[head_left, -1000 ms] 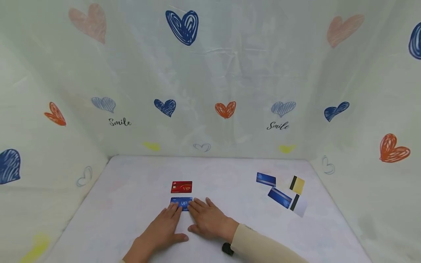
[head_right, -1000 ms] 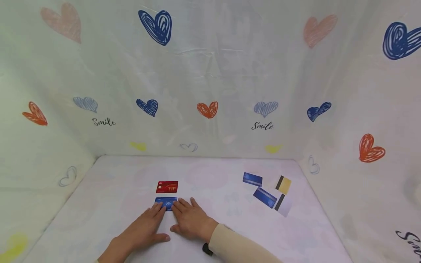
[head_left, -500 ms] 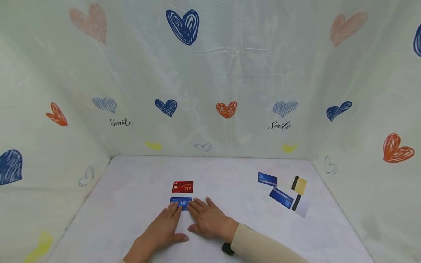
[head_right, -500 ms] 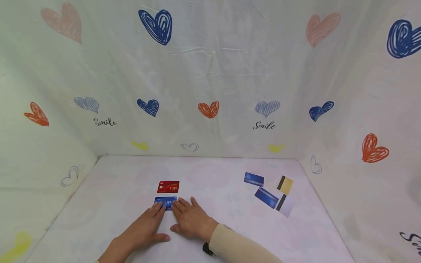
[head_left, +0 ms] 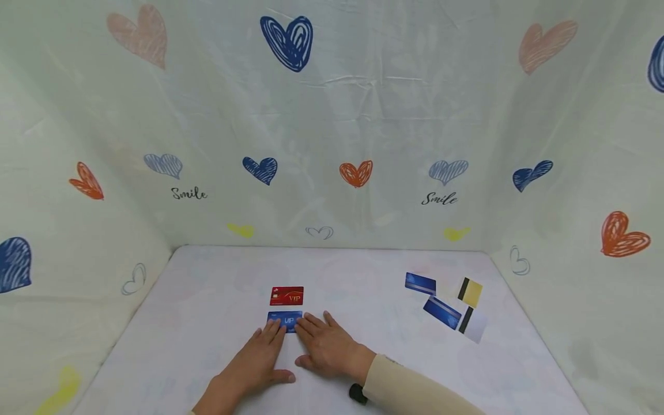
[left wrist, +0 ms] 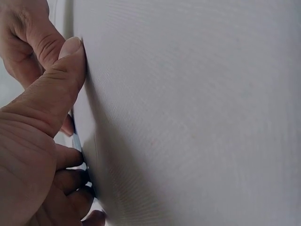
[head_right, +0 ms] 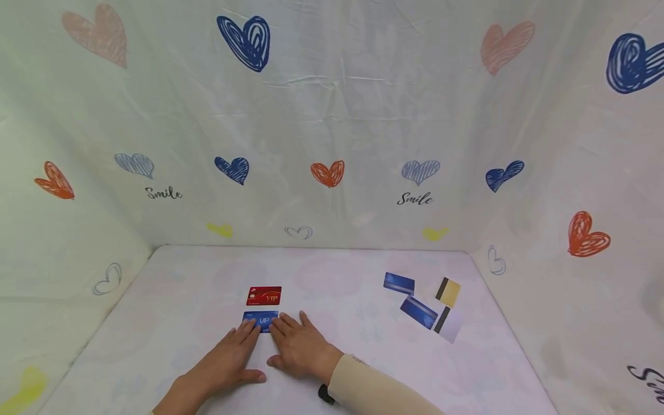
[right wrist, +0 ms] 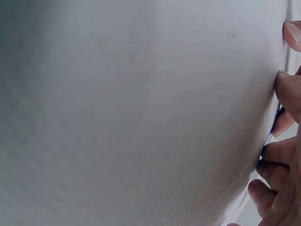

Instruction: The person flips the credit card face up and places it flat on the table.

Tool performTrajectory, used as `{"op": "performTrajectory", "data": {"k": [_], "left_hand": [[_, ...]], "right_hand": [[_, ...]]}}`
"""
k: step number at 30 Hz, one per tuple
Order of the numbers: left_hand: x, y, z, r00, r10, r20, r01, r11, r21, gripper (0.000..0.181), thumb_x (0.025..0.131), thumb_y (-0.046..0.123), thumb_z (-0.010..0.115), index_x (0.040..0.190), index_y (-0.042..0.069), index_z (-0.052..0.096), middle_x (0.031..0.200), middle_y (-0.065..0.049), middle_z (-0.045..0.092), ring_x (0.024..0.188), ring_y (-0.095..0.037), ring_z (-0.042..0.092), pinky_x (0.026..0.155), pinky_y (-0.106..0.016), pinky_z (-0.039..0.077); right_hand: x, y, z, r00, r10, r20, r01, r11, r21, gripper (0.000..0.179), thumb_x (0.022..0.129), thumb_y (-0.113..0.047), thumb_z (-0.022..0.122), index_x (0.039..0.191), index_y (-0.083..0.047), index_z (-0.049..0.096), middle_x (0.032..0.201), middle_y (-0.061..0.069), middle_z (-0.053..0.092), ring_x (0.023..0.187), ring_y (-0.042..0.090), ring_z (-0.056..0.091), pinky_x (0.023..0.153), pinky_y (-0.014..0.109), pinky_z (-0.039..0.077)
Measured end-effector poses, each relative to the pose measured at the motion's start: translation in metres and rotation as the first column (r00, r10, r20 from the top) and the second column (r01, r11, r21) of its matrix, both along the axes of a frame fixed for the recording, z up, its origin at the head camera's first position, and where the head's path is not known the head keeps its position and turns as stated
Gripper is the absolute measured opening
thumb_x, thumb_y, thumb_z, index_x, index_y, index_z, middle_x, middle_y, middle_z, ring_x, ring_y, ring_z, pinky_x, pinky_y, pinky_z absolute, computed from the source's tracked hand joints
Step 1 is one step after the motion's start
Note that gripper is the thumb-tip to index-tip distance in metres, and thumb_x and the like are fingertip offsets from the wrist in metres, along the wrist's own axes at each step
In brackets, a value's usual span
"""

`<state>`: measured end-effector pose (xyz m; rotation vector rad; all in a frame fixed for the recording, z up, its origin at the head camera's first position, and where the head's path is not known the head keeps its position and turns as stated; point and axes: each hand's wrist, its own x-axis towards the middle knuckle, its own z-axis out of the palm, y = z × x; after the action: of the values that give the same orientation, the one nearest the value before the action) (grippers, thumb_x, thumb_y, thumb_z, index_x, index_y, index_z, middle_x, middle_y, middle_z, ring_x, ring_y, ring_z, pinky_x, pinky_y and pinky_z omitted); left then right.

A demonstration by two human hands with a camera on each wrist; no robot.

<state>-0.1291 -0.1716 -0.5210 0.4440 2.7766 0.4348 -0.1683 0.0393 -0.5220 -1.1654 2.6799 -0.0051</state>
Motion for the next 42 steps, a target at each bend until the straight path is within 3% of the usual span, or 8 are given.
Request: {"op": "performTrajectory", "data": {"k": [10,22,34,38,42], "left_hand": [[-0.001,0.003,0.003,1.000,0.018,0.009,-0.018,1.000,0.007,0.109,0.078,0.059,0.086,0.154,-0.007,0.045,0.166,-0.027,0.037,0.156,-0.046,0.031,0.124,-0.063,0.030],[-0.001,0.001,0.000,0.999,0.037,0.038,-0.038,0.999,0.020,0.110,0.077,0.058,0.087,0.154,-0.008,0.044,0.167,-0.028,0.035,0.157,-0.047,0.028,0.124,-0.064,0.028],[-0.004,0.004,0.003,0.996,0.062,0.069,-0.064,0.998,0.020,0.110,0.076,0.055,0.089,0.154,-0.007,0.045,0.167,-0.028,0.034,0.157,-0.047,0.028,0.125,-0.064,0.027],[-0.003,0.004,0.002,0.994,0.068,0.084,-0.069,0.997,0.016,0.109,0.076,0.055,0.089,0.155,-0.006,0.045,0.167,-0.027,0.034,0.158,-0.046,0.027,0.125,-0.065,0.026],[-0.004,0.007,0.001,0.992,0.082,0.099,-0.084,0.996,0.013,0.108,0.076,0.055,0.089,0.155,-0.005,0.045,0.168,-0.025,0.034,0.158,-0.045,0.027,0.125,-0.064,0.026]], "right_hand": [[0.000,0.001,0.004,1.000,-0.004,0.005,0.004,1.000,0.004,0.074,0.105,-0.061,0.052,0.165,-0.020,0.038,0.173,-0.006,0.033,0.161,0.017,0.027,0.127,0.055,0.029],[-0.002,-0.001,-0.004,1.000,0.013,-0.016,-0.013,1.000,0.006,0.074,0.105,-0.062,0.050,0.165,-0.020,0.037,0.172,-0.007,0.033,0.161,0.016,0.027,0.128,0.054,0.029],[-0.001,0.000,-0.002,0.996,0.035,-0.083,-0.033,0.999,0.024,0.076,0.104,-0.064,0.049,0.164,-0.019,0.038,0.172,-0.005,0.034,0.160,0.017,0.029,0.127,0.053,0.032],[-0.002,0.009,-0.002,0.997,-0.009,-0.073,0.010,1.000,0.015,0.080,0.102,-0.066,0.052,0.165,-0.019,0.037,0.172,-0.006,0.034,0.160,0.017,0.029,0.127,0.053,0.031],[-0.008,0.034,-0.003,0.994,-0.100,-0.040,0.099,0.995,-0.018,0.081,0.101,-0.065,0.056,0.165,-0.018,0.037,0.172,-0.004,0.034,0.161,0.019,0.029,0.128,0.055,0.028]]}}
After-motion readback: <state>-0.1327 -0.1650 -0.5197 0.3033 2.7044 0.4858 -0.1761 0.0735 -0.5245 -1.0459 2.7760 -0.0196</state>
